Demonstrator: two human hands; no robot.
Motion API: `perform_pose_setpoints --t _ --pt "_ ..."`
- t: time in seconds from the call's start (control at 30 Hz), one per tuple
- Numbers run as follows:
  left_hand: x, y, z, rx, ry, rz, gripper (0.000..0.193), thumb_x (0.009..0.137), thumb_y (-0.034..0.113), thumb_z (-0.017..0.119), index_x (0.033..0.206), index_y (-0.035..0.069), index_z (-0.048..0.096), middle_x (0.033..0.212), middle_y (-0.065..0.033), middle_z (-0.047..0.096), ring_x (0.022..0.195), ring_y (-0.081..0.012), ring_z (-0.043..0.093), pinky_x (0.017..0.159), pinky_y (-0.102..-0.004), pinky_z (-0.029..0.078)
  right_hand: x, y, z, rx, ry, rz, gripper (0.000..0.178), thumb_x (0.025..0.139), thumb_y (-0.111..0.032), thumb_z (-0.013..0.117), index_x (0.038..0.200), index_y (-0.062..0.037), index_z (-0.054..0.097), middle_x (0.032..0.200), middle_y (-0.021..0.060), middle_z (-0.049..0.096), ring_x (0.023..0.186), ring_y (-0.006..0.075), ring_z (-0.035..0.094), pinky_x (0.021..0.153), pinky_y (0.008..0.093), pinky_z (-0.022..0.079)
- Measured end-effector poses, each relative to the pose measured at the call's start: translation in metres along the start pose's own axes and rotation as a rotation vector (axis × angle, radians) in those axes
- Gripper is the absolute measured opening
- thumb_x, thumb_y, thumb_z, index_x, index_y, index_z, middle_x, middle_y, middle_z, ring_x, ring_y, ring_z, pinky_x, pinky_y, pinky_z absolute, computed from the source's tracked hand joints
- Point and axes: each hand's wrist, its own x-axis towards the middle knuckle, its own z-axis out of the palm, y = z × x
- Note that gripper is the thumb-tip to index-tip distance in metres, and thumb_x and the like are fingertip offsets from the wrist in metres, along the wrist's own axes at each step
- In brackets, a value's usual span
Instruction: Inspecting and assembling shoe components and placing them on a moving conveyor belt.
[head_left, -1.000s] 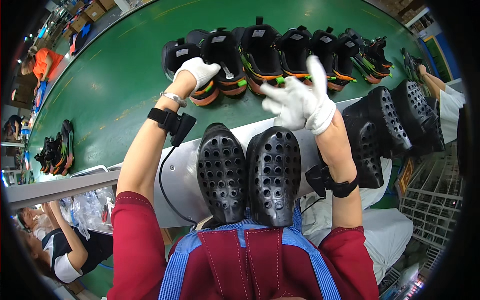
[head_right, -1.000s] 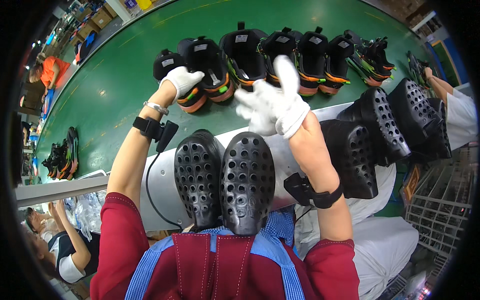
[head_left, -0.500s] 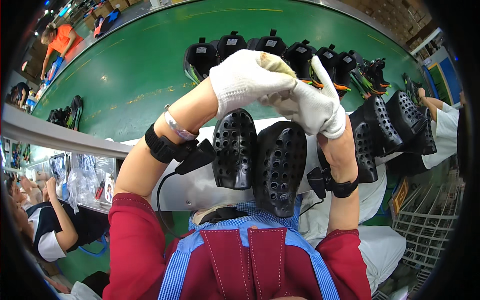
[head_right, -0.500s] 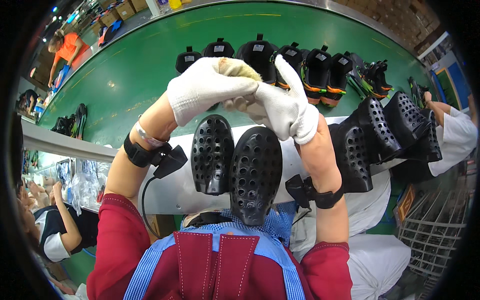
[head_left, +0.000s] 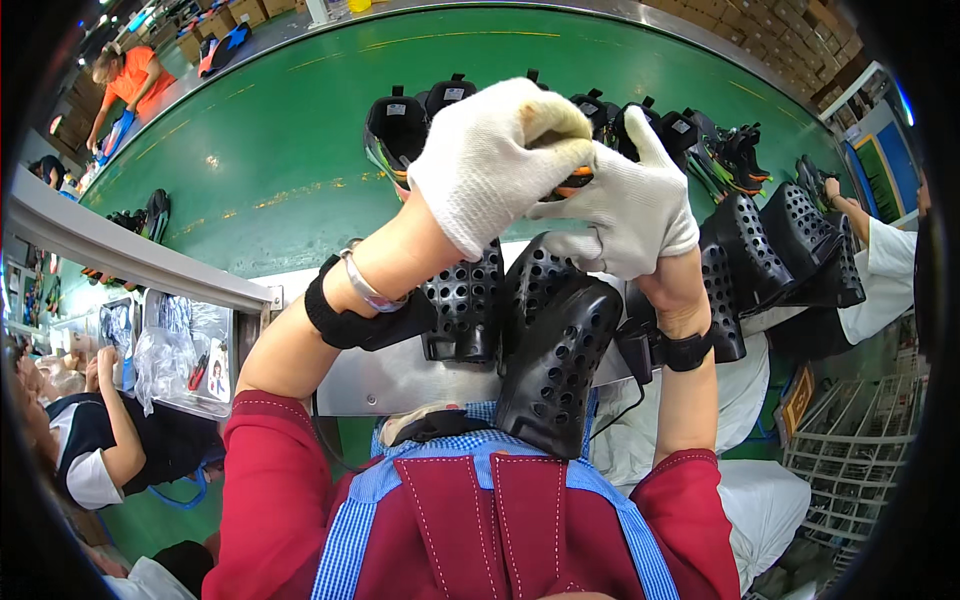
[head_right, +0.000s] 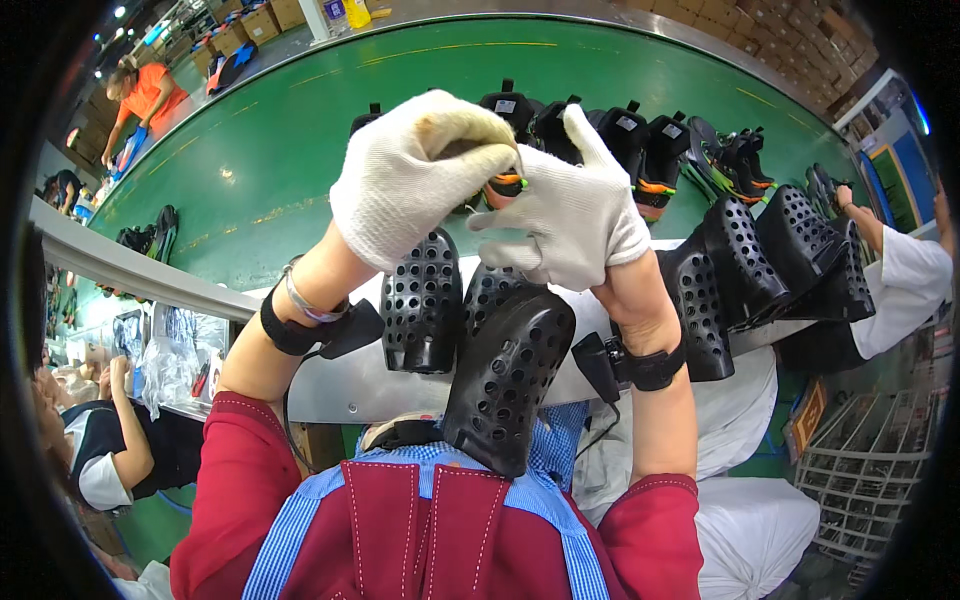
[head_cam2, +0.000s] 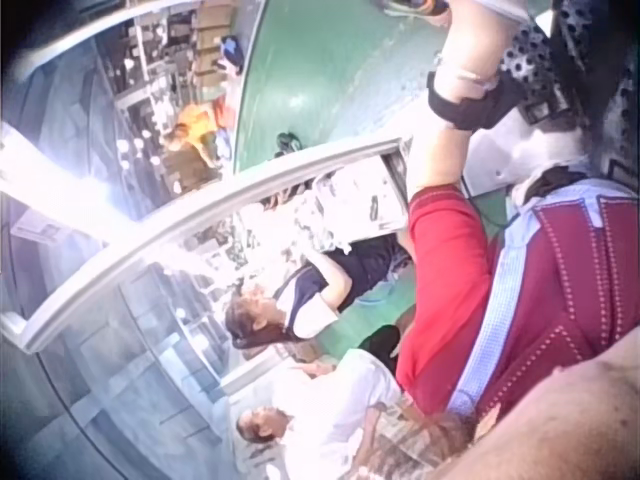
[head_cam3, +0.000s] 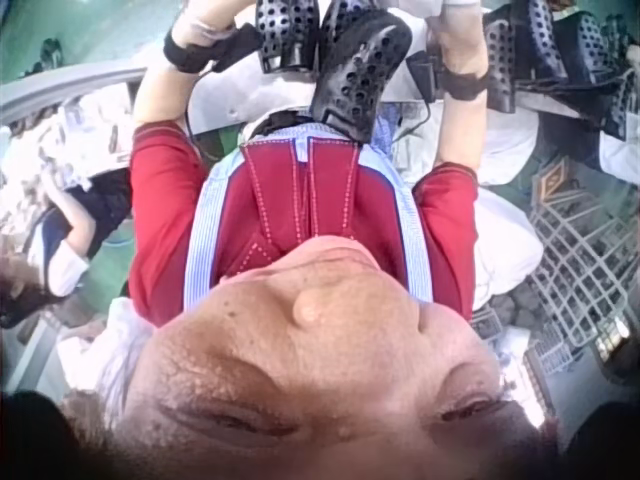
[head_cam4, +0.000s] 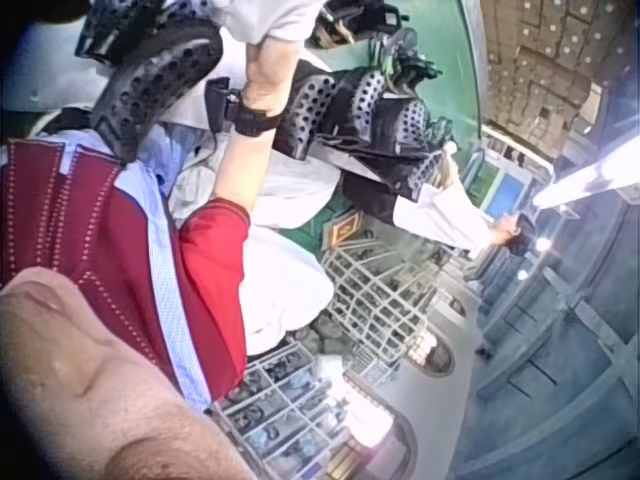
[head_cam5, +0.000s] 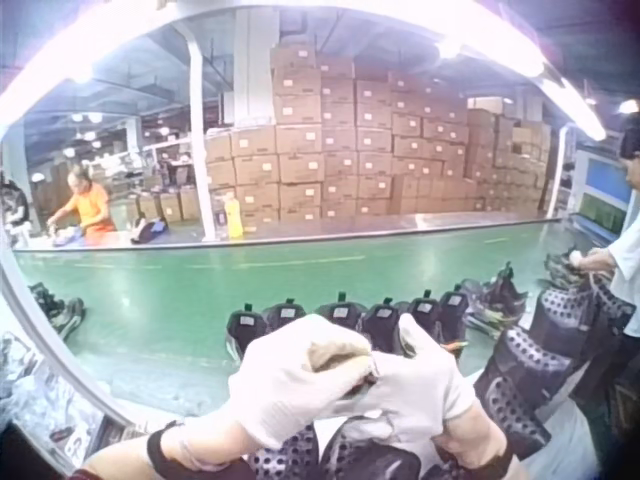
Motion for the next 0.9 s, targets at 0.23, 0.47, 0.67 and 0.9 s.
perform_pose_setpoints --t 0.23,0.47,0.67,0.9 --pt "0.004 -0.003 0.0 -0.082 -0.103 -0.217 0.023 0.082 0.02 0.071 0.097 0.002 0.07 0.085 -0.0083 0.07 0.074 -0.0107 0.066 0.07 -0.0237 0.053 -0.003 0.022 0.051 -0.084 0.201 -0.058 0.03 0.068 -0.035 0.073 0.095 -0.022 0.076 0.116 0.0024 0.063 0.112 0.0158 0.058 0.113 0.0553 0.022" --pt "0.011 -0.007 -0.004 0.085 -0.187 -0.157 0.024 0.084 0.021 0.068 0.096 0.001 0.068 0.083 -0.0099 0.07 0.072 -0.0104 0.066 0.069 -0.0249 0.053 0.001 0.032 0.075 -0.067 0.396 -0.116 0.03 0.064 -0.031 0.078 0.09 -0.0178 0.076 0.111 0.0028 0.064 0.11 0.0159 0.058 0.11 0.0558 0.027" --pt "0.011 -0.018 0.001 0.121 -0.086 -0.075 0.021 0.083 0.019 0.067 0.092 0.0 0.064 0.077 -0.0071 0.067 0.067 -0.0119 0.061 0.063 -0.0261 0.05 0.011 0.019 0.064 -0.018 0.341 -0.029 0.023 0.065 -0.029 0.075 0.086 -0.0187 0.077 0.096 0.0002 0.066 0.093 0.017 0.064 0.11 0.0587 0.025" --pt "0.008 -0.05 0.013 -1.274 0.015 -0.61 0.015 0.088 0.018 0.062 0.095 0.004 0.058 0.078 -0.0005 0.057 0.066 -0.0072 0.054 0.055 -0.0217 0.043 -0.016 0.012 0.057 2.102 0.307 0.337 0.064 0.101 -0.023 0.041 0.149 0.0025 0.009 0.13 0.0247 0.051 0.103 0.0249 0.062 0.08 0.0316 0.056"
